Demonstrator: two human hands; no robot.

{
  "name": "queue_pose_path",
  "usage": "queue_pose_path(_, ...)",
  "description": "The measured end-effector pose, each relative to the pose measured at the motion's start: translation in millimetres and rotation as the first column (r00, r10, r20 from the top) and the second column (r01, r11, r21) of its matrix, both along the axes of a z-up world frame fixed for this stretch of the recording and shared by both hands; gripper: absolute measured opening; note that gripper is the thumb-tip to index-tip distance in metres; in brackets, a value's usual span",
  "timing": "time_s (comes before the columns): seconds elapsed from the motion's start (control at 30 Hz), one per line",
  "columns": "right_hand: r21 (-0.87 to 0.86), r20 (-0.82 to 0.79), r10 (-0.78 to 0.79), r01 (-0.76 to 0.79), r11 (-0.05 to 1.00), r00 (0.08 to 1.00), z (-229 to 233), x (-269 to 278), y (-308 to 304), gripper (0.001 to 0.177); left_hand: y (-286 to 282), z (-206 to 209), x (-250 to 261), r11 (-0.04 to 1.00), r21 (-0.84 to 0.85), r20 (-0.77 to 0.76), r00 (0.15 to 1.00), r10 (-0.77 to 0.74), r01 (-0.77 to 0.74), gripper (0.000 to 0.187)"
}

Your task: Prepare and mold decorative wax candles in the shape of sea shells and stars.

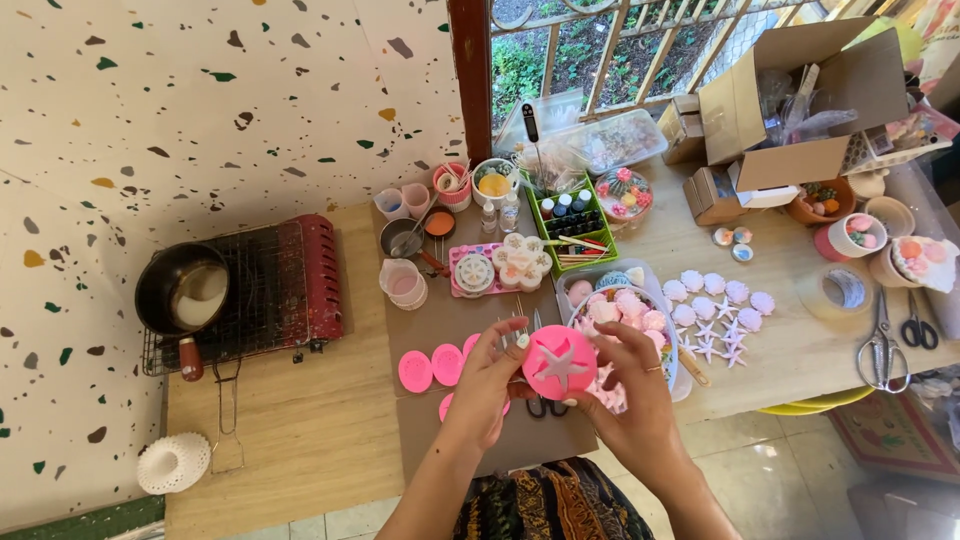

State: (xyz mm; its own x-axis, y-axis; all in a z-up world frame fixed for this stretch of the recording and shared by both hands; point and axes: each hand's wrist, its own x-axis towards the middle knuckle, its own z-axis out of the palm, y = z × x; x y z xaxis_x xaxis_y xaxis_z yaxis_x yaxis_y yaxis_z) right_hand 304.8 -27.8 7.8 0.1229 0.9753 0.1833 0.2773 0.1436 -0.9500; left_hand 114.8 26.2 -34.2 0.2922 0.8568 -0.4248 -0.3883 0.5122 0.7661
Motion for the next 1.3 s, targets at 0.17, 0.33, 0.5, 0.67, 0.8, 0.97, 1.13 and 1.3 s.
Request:
queue_pose_path(0.17,0.076,0.396,0.143,-0.187,0.979,0.907,22,-3,0,0.062,1,4,4,1.0,0.014,-0.07,0.998,-0.008,0.009,0.049)
queue_pose_path(0.33,0.143,0.4,0.093,-0.162,0.976,0.912,14,0,0,0.057,2,-3,6,0.998,0.052,-0.064,0.998,0.028,-0.025,0.049)
queue_pose_path(0.5,0.233,0.519,0.002,-0.143,0.962,0.855,22,-1,2,0.056,1,5,11,0.996,0.076,-0.181,0.982,0.052,-0.038,0.049)
queue_pose_path(0.67,0.192,0.348,-0.035,-0.035,0.981,0.937,13,2,3,0.027,1,-5,15,0.986,0.164,-0.255,0.967,0.022,0.021,0.042)
queue_pose_path(0.8,0.12,0.188,-0.078,0.056,0.991,0.979,3,14,6,0.022,1,3,21,0.983,0.167,-0.341,0.94,-0.012,0.073,0.034)
queue_pose_path(0.97,-0.043,0.183,0.042,-0.034,0.998,0.982,-8,29,4,0.02,3,-6,31,0.973,0.182,-0.448,0.893,-0.047,0.142,0.023)
queue_pose_path(1.13,-0.186,0.096,-0.043,0.06,0.981,0.994,-31,42,1,0.019,-3,-40,44,0.971,0.126,-0.47,0.874,-0.124,0.205,0.025)
queue_pose_path(1.3,-0.122,0.077,-0.065,0.074,0.99,0.995,-53,72,-1,0.018,-7,-61,57,0.977,-0.016,-0.536,0.823,-0.189,0.214,0.027)
